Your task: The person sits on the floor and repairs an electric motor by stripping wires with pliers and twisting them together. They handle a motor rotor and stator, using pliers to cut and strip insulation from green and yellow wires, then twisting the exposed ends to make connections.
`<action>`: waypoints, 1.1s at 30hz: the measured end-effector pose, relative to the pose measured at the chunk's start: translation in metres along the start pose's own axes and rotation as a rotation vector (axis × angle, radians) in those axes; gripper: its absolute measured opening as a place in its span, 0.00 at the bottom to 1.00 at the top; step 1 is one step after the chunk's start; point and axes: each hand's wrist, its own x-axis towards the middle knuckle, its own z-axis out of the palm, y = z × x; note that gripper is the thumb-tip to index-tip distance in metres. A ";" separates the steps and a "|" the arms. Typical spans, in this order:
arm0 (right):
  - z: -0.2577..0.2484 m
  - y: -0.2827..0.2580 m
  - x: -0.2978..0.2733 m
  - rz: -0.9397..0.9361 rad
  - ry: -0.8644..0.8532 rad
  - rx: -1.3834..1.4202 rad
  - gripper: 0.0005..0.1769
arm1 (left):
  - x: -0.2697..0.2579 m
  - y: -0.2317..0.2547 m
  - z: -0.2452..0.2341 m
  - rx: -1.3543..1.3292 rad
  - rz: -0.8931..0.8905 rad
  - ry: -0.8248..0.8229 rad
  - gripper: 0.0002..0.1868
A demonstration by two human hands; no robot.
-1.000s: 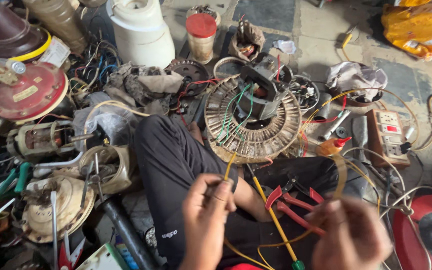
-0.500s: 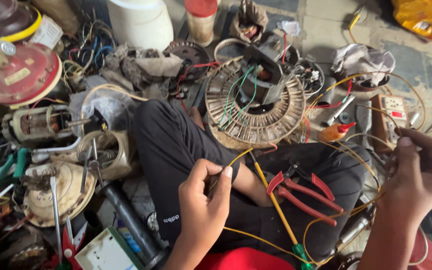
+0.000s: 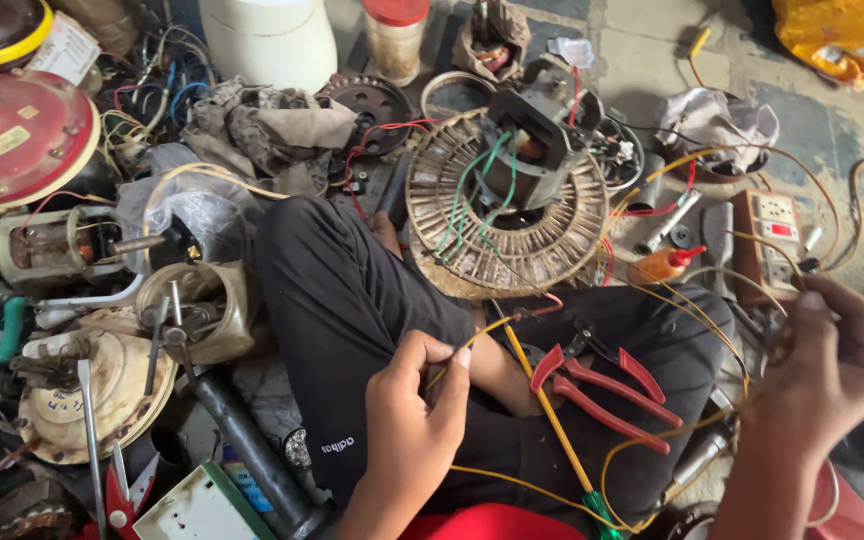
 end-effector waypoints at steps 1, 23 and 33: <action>0.000 0.002 -0.001 0.013 0.007 -0.002 0.05 | -0.001 -0.002 -0.003 -0.009 -0.015 0.003 0.13; -0.117 0.179 0.045 0.152 0.123 -0.264 0.18 | 0.056 -0.037 0.002 -0.225 -0.011 -0.028 0.09; -0.070 0.154 0.046 0.180 0.096 -0.079 0.07 | 0.043 -0.035 0.006 -0.139 -0.023 -0.003 0.09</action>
